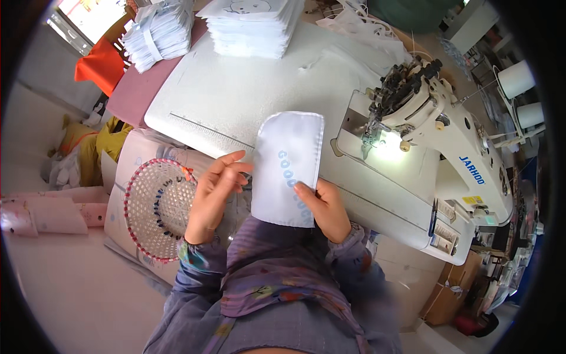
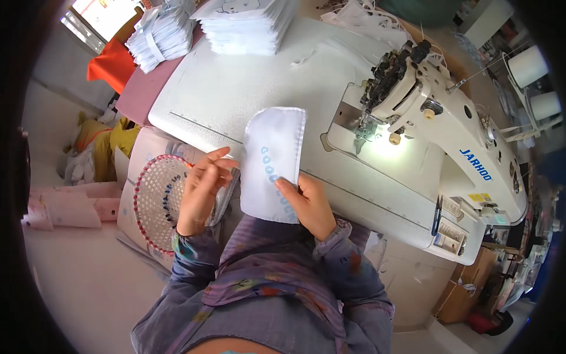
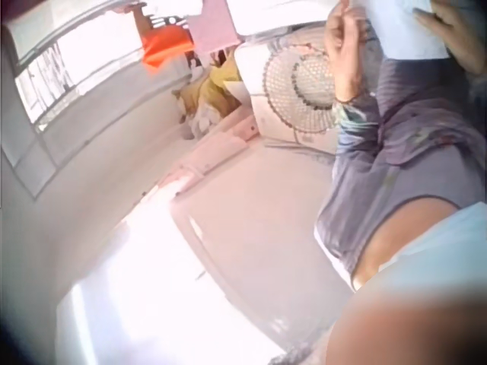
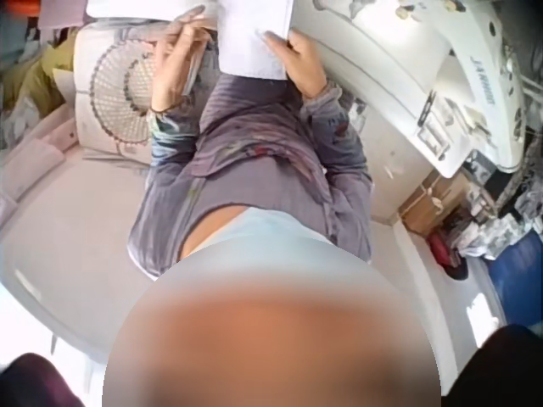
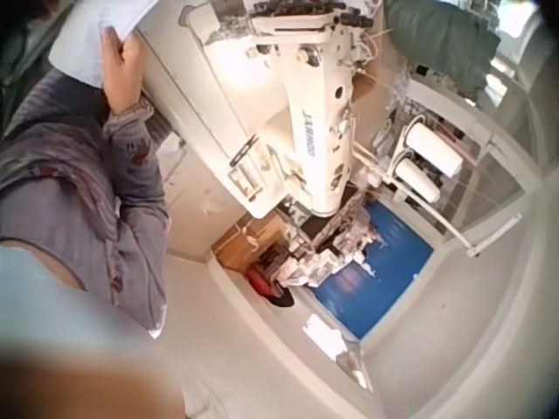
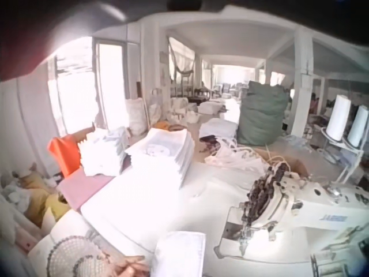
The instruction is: Sewing the edges of white fabric pouches using an industrial sewing machine.
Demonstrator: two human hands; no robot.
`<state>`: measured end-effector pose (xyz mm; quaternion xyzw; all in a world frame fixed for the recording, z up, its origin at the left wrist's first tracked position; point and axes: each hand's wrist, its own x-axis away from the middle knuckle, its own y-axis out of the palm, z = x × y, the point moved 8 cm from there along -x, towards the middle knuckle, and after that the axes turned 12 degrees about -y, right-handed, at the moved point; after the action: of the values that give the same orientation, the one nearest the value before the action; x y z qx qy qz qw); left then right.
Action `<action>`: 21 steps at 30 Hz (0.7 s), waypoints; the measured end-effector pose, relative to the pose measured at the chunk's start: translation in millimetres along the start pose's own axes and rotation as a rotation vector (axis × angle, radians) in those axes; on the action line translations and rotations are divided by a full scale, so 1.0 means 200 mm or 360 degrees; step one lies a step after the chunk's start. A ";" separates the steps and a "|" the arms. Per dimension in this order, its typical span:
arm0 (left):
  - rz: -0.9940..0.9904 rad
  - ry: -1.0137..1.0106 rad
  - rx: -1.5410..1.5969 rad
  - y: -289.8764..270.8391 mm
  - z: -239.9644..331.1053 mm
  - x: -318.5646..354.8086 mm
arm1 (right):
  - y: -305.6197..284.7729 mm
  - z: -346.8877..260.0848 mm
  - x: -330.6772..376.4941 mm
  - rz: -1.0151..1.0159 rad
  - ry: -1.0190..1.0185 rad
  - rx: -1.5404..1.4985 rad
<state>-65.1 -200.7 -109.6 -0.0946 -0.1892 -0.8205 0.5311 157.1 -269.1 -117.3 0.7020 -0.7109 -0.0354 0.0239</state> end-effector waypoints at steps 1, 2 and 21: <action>0.0005 0.0005 -0.0003 0.00 -0.01 0.00 | 0.01 0.01 0.00 -0.0005 -0.0005 -0.0003; 0.0086 0.0030 0.0092 -0.02 -0.01 -0.01 | 0.02 0.02 0.00 -0.0026 0.0004 0.0002; 0.0277 0.0261 0.0301 -0.23 0.13 0.12 | 0.30 0.11 -0.13 -0.0398 -0.0125 0.0079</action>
<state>-118.5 -194.0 -86.6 0.0073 -0.2127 -0.7548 0.6205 95.3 -242.8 -133.2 0.7835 -0.6190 -0.0480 -0.0260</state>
